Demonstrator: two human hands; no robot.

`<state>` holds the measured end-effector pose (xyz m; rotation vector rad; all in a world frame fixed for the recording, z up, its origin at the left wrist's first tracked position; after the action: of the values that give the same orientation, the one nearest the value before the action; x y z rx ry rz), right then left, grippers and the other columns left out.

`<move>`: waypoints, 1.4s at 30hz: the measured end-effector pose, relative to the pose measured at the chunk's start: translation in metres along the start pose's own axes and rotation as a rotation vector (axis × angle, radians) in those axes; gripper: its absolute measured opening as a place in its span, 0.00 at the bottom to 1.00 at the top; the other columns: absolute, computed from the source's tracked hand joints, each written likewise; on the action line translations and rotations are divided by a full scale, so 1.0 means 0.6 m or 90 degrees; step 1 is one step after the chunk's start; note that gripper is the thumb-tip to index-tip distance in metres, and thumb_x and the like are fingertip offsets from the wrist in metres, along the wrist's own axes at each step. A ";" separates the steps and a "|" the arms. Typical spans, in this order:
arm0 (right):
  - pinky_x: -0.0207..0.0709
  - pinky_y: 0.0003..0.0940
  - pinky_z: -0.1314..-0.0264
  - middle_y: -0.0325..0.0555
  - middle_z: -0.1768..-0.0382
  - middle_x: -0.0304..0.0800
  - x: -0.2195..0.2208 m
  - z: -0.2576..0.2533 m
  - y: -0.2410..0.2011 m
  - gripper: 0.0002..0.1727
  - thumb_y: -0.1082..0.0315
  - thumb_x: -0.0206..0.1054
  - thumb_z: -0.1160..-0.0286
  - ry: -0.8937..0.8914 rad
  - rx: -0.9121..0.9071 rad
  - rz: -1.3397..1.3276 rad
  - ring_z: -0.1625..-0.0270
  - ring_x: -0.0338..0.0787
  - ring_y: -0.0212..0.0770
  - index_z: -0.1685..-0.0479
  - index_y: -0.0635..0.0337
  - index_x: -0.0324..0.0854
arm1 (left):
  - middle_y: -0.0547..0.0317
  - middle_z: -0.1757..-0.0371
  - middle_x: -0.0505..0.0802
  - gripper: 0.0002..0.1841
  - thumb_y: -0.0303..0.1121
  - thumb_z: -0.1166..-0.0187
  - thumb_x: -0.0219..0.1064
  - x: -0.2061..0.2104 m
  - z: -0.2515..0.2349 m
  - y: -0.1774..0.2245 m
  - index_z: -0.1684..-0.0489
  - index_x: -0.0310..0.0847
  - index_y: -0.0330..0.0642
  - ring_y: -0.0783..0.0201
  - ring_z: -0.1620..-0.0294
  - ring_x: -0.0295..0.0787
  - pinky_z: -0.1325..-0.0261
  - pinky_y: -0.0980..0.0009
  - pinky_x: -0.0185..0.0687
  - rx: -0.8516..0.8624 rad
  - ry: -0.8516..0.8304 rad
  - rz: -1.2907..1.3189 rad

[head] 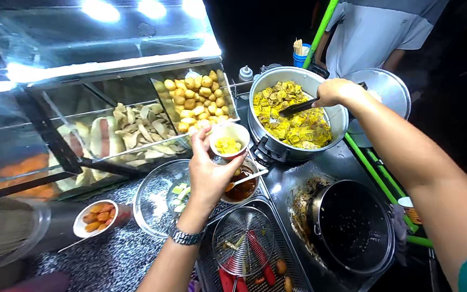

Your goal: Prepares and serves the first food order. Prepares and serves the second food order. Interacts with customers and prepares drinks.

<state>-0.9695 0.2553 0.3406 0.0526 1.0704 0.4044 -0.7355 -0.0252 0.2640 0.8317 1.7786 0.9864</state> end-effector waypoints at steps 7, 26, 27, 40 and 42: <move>0.76 0.72 0.45 0.73 0.44 0.86 0.014 -0.030 -0.088 0.18 0.65 0.74 0.28 0.106 -0.047 0.072 0.38 0.86 0.72 0.54 0.77 0.83 | 0.51 0.36 0.90 0.50 0.36 0.44 0.87 -0.001 0.008 -0.016 0.16 0.59 0.44 0.61 0.37 0.89 0.33 0.59 0.84 -0.006 0.001 -0.008; 0.80 0.49 0.62 0.45 0.50 0.88 -0.005 0.359 -0.027 0.33 0.40 0.58 0.20 0.316 -0.456 -0.053 0.62 0.87 0.42 0.29 0.55 0.85 | 0.47 0.37 0.91 0.49 0.30 0.43 0.84 -0.021 0.120 0.022 0.15 0.57 0.41 0.49 0.42 0.92 0.45 0.46 0.88 0.022 0.007 -0.043; 0.81 0.51 0.62 0.46 0.50 0.87 0.003 0.377 -0.028 0.33 0.40 0.57 0.19 0.327 -0.450 -0.051 0.61 0.87 0.43 0.28 0.55 0.84 | 0.46 0.37 0.91 0.49 0.29 0.42 0.84 -0.028 0.135 0.026 0.15 0.57 0.40 0.48 0.41 0.92 0.44 0.46 0.88 0.033 0.007 -0.040; 0.82 0.67 0.41 0.65 0.34 0.85 0.407 0.624 -0.191 0.47 0.56 0.89 0.49 0.080 -0.169 -0.279 0.42 0.89 0.67 0.22 0.63 0.77 | 0.44 0.30 0.85 0.52 0.38 0.41 0.86 -0.202 0.276 -0.040 0.16 0.54 0.32 0.63 0.33 0.87 0.32 0.67 0.85 -0.055 0.088 0.006; 0.80 0.66 0.35 0.69 0.30 0.81 0.461 0.624 -0.244 0.53 0.55 0.90 0.51 0.115 -0.117 -0.300 0.36 0.86 0.70 0.19 0.68 0.72 | 0.45 0.28 0.84 0.51 0.33 0.39 0.85 -0.220 0.303 -0.045 0.15 0.52 0.36 0.62 0.31 0.86 0.31 0.65 0.84 -0.068 0.071 0.008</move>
<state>-0.4893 0.2727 0.2550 -0.3996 1.1775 0.0787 -0.5231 -0.1007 0.2430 0.7333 1.7994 1.1450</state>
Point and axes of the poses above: each hand's wrist, its own z-axis away from the middle knuckle, its own x-axis out of the palm, y = z × x, the point moved 1 cm from there along -z, towards the middle knuckle
